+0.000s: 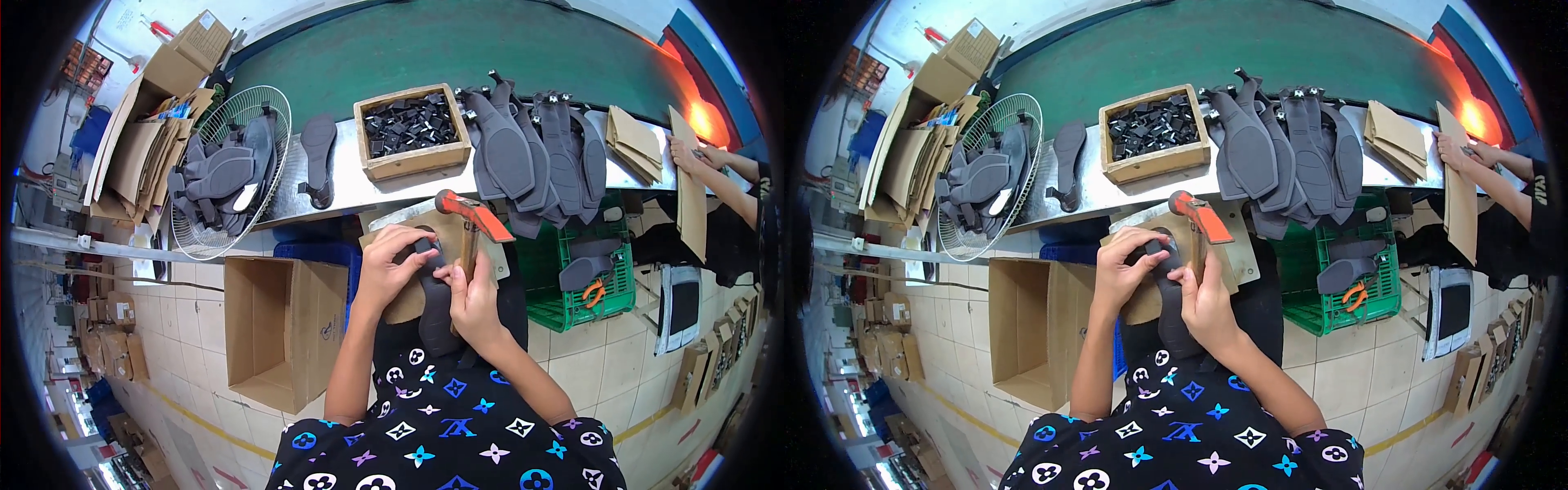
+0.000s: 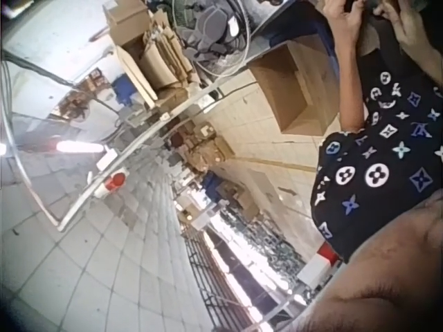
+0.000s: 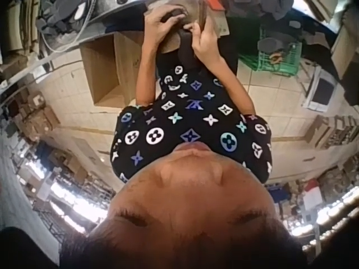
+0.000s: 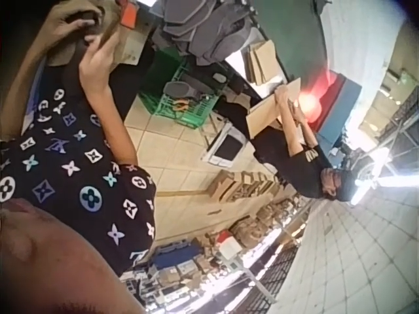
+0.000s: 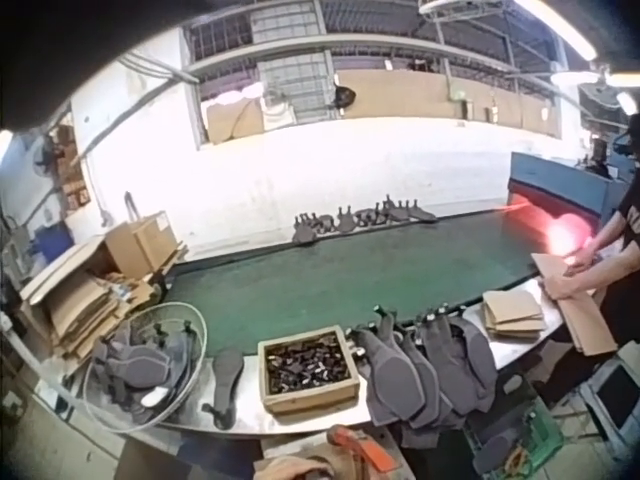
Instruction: Assembling shoe components using a hammer and pliers at a factory workstation.
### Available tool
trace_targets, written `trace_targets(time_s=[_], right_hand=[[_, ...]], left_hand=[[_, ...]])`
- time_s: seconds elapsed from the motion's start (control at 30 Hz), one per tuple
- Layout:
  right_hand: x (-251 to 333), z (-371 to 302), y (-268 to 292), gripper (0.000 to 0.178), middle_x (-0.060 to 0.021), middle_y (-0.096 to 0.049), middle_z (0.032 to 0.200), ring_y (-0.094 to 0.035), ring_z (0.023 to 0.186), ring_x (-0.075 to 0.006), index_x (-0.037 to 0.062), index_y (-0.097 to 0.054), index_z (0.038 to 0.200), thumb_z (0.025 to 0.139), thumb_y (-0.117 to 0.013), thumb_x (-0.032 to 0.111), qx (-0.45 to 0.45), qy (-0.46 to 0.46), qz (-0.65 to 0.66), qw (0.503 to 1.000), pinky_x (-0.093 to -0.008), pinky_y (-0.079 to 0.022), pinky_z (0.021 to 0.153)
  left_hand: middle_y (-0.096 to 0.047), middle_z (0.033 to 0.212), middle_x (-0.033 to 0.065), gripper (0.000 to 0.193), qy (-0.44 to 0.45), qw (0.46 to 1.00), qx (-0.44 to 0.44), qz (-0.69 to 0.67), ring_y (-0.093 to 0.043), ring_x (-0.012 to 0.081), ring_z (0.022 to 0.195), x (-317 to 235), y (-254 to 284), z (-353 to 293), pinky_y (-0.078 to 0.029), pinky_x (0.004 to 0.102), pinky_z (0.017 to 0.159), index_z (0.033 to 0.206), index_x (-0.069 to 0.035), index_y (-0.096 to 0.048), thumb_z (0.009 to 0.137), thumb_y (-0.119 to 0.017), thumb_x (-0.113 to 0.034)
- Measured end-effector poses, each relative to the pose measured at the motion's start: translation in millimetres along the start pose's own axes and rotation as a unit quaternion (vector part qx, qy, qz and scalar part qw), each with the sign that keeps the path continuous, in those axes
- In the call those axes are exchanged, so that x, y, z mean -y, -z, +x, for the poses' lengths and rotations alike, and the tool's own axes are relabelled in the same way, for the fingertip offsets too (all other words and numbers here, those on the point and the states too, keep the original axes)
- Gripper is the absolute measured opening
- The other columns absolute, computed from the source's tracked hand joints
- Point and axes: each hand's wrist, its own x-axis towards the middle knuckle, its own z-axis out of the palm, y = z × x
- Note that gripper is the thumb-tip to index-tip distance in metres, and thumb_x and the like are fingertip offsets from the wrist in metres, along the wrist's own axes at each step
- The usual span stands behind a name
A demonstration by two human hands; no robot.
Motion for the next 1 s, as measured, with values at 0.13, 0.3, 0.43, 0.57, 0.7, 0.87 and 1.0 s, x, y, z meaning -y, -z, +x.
trace_targets(time_s=[0.13,0.3,0.43,0.57,0.7,0.87,1.0], right_hand=[[1,-1,-1,0.036,-0.0149,-0.060,0.097,-0.069,0.088,-0.0208,-0.0114,-0.032,0.136,0.105,-0.041,0.005,0.001,-0.012,0.009,1.000,-0.0337,-0.060,0.081],[0,0,-3,0.044,-0.0171,-0.066,0.089,-0.068,0.082,-0.0221,-0.0104,-0.028,0.141,0.102,-0.045,0.001,-0.020,-0.005,0.001,1.000,-0.0328,-0.056,0.075],[-2,0,-4,0.042,-0.0169,-0.066,0.089,-0.068,0.082,-0.0218,-0.0104,-0.030,0.140,0.102,-0.045,0.001,-0.022,0.004,-0.004,1.000,-0.0327,-0.056,0.075],[-2,-1,-3,0.041,-0.0155,-0.064,0.094,-0.069,0.085,-0.0203,-0.0100,-0.030,0.140,0.103,-0.043,0.002,-0.021,0.000,-0.005,1.000,-0.0329,-0.058,0.080],[2,-1,-1,0.039,-0.0143,-0.062,0.097,-0.069,0.089,-0.0186,-0.0096,-0.033,0.140,0.105,-0.041,0.004,-0.008,-0.010,-0.004,1.000,-0.0332,-0.059,0.083],[34,-25,24,0.037,-0.0095,-0.063,0.082,-0.068,0.075,-0.0175,-0.0078,-0.039,0.138,0.104,-0.042,0.005,0.020,-0.039,-0.001,0.999,-0.0310,-0.059,0.072],[46,-47,52,0.039,-0.0109,-0.064,0.085,-0.063,0.066,-0.0176,-0.0070,-0.041,0.139,0.102,-0.048,0.006,0.071,-0.032,-0.064,0.995,-0.0309,-0.052,0.063]], left_hand=[[-0.074,0.095,0.0070,0.026,-0.002,1.000,-0.003,0.004,-0.068,0.0234,0.095,5,-2,-2,-0.051,0.0349,0.086,0.099,-0.004,-0.075,0.075,-0.081,-0.012],[-0.075,0.093,0.0075,0.022,0.015,0.999,-0.026,-0.012,-0.069,0.0225,0.095,1,-5,-3,-0.051,0.0347,0.088,0.094,-0.002,-0.075,0.076,-0.081,-0.012],[-0.075,0.093,0.0076,0.020,-0.002,1.000,-0.025,-0.007,-0.069,0.0222,0.095,3,-4,-2,-0.051,0.0346,0.088,0.093,-0.001,-0.075,0.076,-0.080,-0.011],[-0.075,0.097,0.0074,0.029,-0.002,1.000,-0.008,-0.008,-0.068,0.0229,0.098,5,-3,-5,-0.050,0.0352,0.091,0.104,-0.001,-0.073,0.078,-0.079,-0.011],[-0.073,0.110,0.0088,0.064,0.020,1.000,0.007,0.019,-0.064,0.0282,0.112,-3,-1,-11,-0.046,0.0389,0.100,0.136,-0.001,-0.054,0.078,-0.080,-0.014],[-0.035,0.157,0.0182,0.088,0.049,0.971,0.032,0.231,-0.039,0.0309,0.142,-6,2,-35,-0.023,0.0489,0.120,0.155,-0.016,-0.034,0.082,-0.077,-0.041],[-0.024,0.162,0.0178,0.088,0.059,0.973,0.049,0.216,-0.035,0.0308,0.144,-12,-1,-30,-0.016,0.0505,0.122,0.155,-0.016,-0.033,0.084,-0.073,-0.047]])
